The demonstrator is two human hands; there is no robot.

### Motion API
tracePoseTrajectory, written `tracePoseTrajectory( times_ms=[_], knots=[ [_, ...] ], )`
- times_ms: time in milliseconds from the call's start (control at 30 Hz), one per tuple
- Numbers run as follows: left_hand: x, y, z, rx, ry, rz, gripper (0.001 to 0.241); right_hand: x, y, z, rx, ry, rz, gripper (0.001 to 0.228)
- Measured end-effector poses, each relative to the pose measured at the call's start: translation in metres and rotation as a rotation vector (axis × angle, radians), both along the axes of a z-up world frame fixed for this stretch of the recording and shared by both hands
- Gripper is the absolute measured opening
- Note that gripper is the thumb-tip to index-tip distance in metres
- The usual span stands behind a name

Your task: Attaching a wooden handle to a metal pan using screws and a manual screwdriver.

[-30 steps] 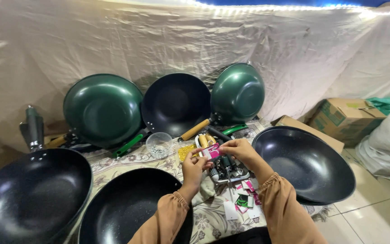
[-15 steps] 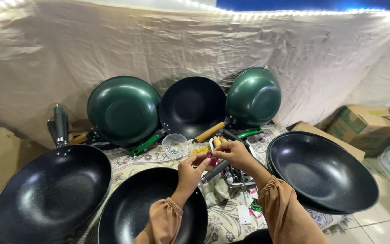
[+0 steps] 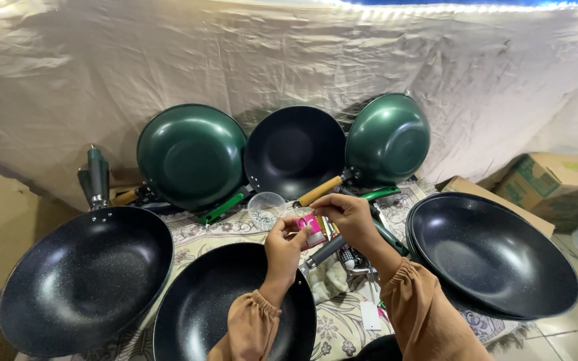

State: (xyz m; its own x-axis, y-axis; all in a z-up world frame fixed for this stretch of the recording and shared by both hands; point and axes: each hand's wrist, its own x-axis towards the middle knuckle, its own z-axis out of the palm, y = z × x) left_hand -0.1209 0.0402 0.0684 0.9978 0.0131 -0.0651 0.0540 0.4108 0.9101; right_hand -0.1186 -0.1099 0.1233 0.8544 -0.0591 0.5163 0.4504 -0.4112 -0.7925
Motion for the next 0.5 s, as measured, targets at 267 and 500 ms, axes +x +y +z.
tracePoseTrajectory(
  times_ms=[267,500],
  knots=[
    [-0.011,-0.007,0.016,-0.056,0.0,0.01,0.02,0.002,0.004,-0.008,-0.043,0.004,-0.003,0.028],
    [-0.014,-0.012,0.021,-0.128,0.056,0.014,0.021,-0.006,0.008,-0.006,-0.101,-0.113,-0.036,0.017]
  ],
)
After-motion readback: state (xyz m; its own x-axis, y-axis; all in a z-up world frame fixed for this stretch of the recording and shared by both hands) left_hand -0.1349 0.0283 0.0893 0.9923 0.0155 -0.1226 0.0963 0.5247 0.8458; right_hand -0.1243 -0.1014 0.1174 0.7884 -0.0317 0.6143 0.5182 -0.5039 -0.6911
